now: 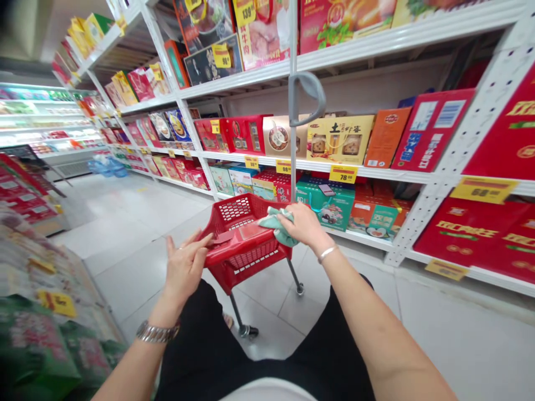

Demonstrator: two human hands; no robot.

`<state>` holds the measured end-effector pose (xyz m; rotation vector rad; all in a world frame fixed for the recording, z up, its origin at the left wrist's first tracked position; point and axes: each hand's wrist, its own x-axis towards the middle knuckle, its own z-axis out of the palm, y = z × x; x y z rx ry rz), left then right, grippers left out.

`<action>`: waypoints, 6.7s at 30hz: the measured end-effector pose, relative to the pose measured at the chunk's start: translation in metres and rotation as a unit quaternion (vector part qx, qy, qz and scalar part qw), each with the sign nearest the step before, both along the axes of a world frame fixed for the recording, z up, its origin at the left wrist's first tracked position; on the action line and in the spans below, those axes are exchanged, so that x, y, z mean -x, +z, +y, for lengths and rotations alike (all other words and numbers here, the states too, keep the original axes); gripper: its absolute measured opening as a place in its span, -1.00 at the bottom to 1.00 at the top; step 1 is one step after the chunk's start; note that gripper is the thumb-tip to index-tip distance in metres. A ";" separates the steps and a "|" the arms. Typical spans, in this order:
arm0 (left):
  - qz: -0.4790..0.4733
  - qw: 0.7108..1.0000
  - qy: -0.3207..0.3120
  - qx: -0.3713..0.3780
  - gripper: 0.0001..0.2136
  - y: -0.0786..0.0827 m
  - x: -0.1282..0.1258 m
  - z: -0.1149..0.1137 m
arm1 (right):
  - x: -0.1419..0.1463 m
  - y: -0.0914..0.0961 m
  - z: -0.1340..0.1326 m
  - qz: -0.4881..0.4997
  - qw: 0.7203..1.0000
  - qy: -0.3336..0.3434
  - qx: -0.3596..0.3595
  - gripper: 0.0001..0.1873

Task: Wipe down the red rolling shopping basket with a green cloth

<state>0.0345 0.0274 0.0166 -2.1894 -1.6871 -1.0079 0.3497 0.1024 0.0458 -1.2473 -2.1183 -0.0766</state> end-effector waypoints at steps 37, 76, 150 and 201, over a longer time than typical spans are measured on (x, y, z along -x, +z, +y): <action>0.118 0.990 -0.070 0.034 -0.55 0.036 -0.070 -0.002 | 0.071 -0.028 -0.110 -0.023 0.989 -0.025 -0.145 -0.64; -0.054 0.993 0.085 0.067 -0.61 0.035 0.047 0.021 | 0.034 -0.066 -0.103 0.212 0.966 0.005 -0.147 -0.68; 0.062 0.992 0.110 0.017 -0.54 -0.034 -0.020 0.064 | -0.042 -0.170 -0.023 -0.065 0.982 -0.179 0.019 -0.74; 0.161 0.981 0.023 0.109 -0.60 -0.055 -0.012 0.105 | 0.107 -0.146 -0.077 -0.126 0.968 -0.211 0.044 -0.72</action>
